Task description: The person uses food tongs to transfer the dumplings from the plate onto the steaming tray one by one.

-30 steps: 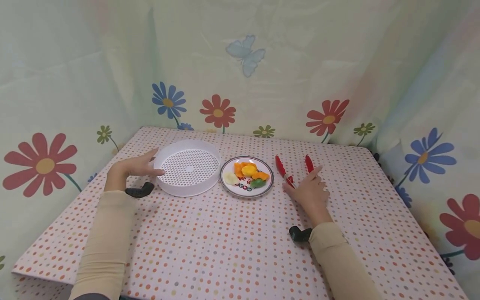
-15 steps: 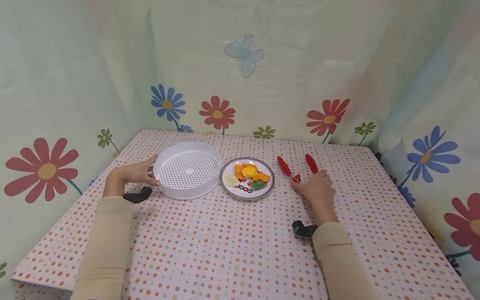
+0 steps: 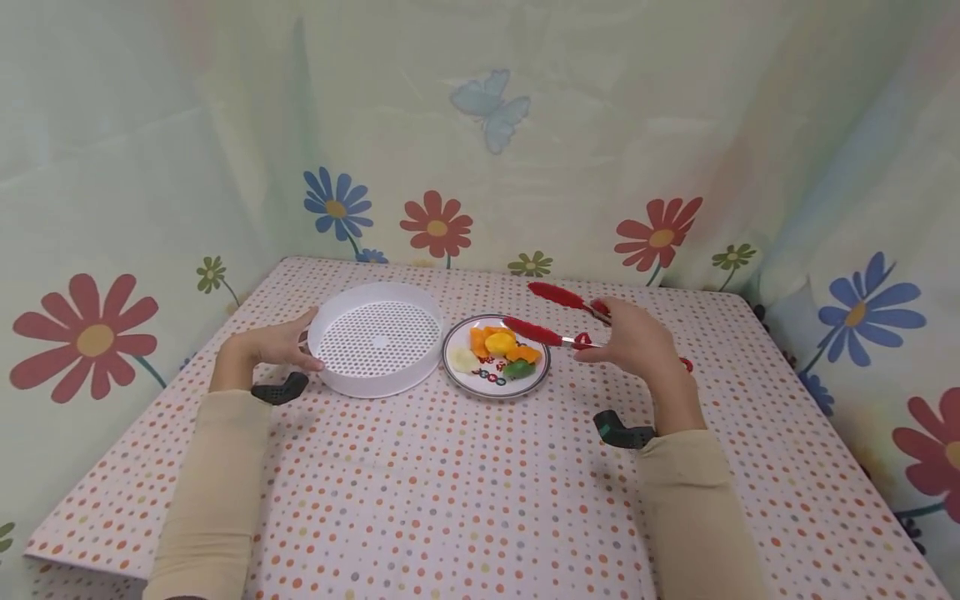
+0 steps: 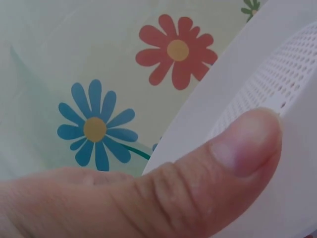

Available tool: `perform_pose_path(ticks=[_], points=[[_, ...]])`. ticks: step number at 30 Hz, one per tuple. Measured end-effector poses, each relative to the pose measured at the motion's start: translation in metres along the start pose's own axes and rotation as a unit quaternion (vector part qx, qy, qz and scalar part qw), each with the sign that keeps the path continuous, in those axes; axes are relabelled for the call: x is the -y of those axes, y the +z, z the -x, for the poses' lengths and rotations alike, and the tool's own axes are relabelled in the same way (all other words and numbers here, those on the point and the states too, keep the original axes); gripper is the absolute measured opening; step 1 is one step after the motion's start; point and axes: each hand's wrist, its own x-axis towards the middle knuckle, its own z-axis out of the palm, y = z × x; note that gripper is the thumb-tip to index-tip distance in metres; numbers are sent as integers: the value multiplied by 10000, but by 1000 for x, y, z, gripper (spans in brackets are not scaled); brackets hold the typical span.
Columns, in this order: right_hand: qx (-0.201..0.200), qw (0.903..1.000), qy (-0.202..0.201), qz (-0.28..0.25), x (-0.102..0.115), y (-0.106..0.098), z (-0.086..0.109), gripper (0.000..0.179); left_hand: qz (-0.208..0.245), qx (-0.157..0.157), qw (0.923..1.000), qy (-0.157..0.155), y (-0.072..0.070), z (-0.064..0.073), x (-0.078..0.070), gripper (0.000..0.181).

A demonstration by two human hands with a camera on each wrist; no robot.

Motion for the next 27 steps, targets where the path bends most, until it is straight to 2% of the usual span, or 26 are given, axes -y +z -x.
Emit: perform_pose_path(ticks=[5,7,12,20,27], points=[[387,9967,-572,420,38,-3,6,84,-37,62,9995,-310,3,-1,2,137],[485,9956,-661,462,46,0,8,79,-71,81,9995,-286,4,-3,2,136],[458,9946,-713,608,51,8,10,73,-210,53,9996,-185,3,-7,2,134],[530,9938,-751,626,60,21,8,66,-260,32,9993,-278,-3,-3,0,133],[562,9937,-662,712,69,26,9,69,-194,17,9996,-206,-2,-2,-2,130]])
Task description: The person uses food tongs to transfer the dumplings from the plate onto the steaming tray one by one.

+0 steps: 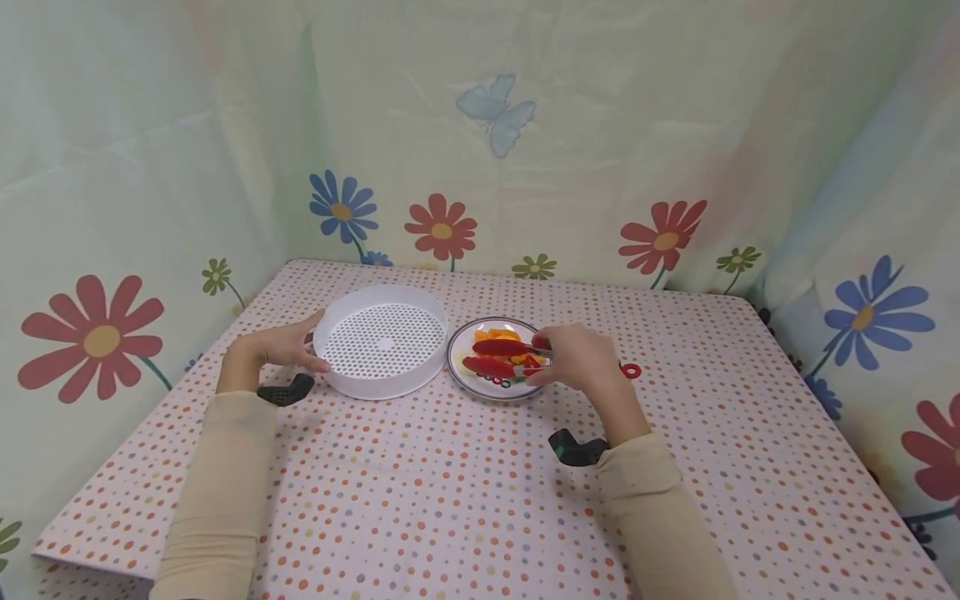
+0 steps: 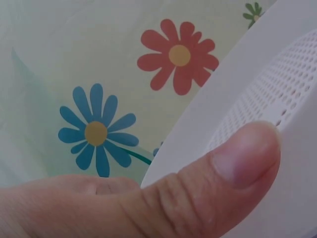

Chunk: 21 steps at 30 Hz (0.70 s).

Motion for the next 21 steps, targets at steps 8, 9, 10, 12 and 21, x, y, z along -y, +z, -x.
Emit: perform_pose_path(ticks=[8,9,10,12,21], points=[[47,9999,78,66,7,6,-1,74,-3,-38,9998,183,0,-1,2,127],[60,9999,97,74,8,6,-1,74,-4,-46,9998,210,0,-1,1,126],[58,9999,109,89,8,6,-1,74,-14,-54,9997,228,0,-1,1,127],[58,9999,118,110,9,6,0,74,-24,-60,9997,227,0,0,0,127],[-49,9998,136,118,8,7,0,71,-27,-32,10000,-11,0,1,-2,132]])
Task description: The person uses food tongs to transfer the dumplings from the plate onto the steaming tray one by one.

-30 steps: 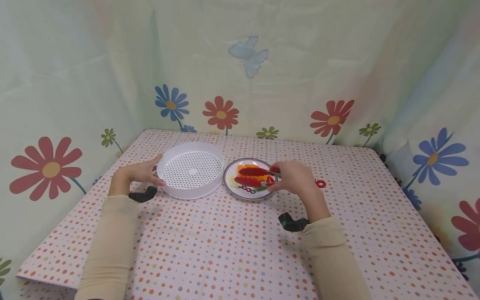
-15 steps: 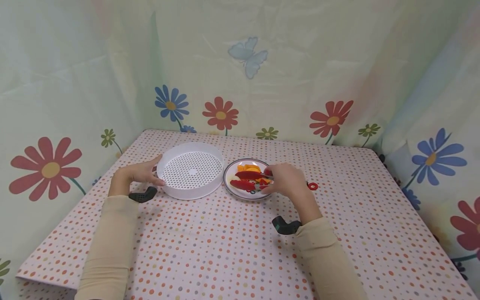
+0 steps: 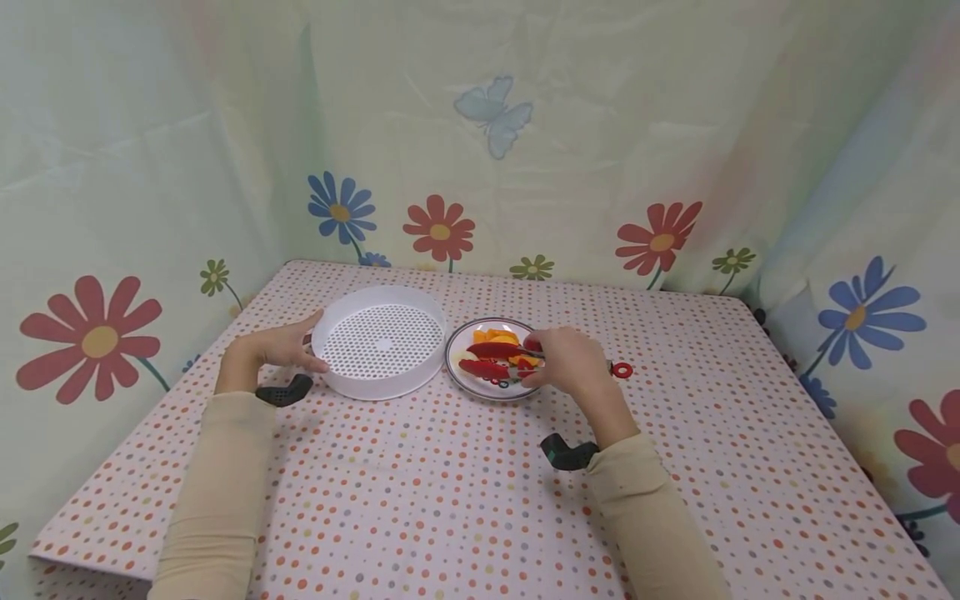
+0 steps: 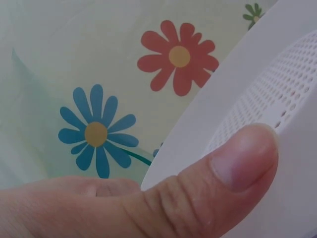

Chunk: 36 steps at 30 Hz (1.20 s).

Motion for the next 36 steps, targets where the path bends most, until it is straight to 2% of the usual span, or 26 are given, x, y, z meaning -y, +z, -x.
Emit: perform_pose_path(ticks=[11,16,26,36], points=[[-171,9994,-3,-293,-3,-1,-1,64,-112,-33,9999,55,0,0,0,128],[-122,9992,18,-372,-4,-1,-2,64,-226,-33,9997,-39,0,-1,1,128],[-89,9993,-43,-354,-5,-1,-1,64,-180,-64,9998,-85,1,0,0,128],[90,9996,-128,-244,-5,-2,0,71,-224,-63,9997,-124,0,-1,0,128]])
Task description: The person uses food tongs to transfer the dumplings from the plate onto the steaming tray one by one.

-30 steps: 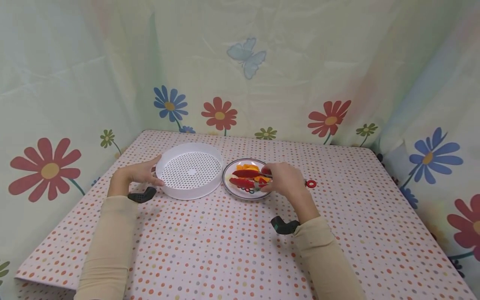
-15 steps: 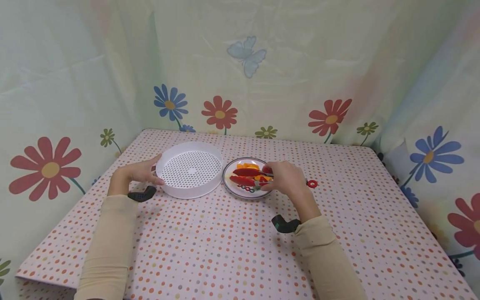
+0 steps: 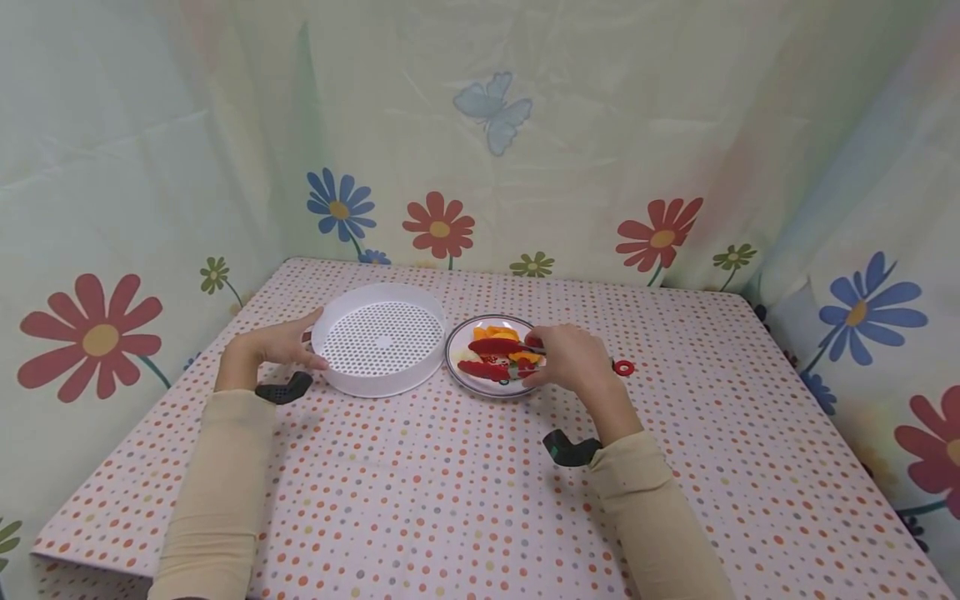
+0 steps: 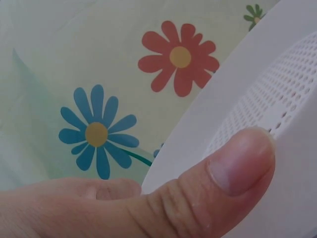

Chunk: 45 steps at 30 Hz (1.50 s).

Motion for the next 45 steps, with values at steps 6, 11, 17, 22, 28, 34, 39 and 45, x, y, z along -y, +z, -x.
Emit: perform_pose_path(ticks=[6,11,17,22,28,34,39,45], points=[[112,9999,-45,-5,0,-2,5,71,23,-47,9999,111,0,-1,0,130],[147,9998,-47,118,3,-2,5,72,-13,-81,10000,-16,-1,-2,1,133],[129,9997,-91,192,4,-3,3,68,48,-90,9999,125,0,-1,2,132],[109,9998,-75,135,3,-3,3,66,26,-80,10000,-13,-1,-1,1,133],[-14,10000,-81,15,4,-5,4,68,-35,-71,9999,-91,-2,-1,2,134],[-281,9995,-128,-26,6,-9,5,67,-35,-10,9999,-103,-1,1,1,135],[-506,9986,-99,-70,15,-17,1,66,26,0,10000,-2,-2,2,0,134],[-568,9981,-2,218,43,-29,-11,70,27,12,10000,58,-3,2,-1,132]])
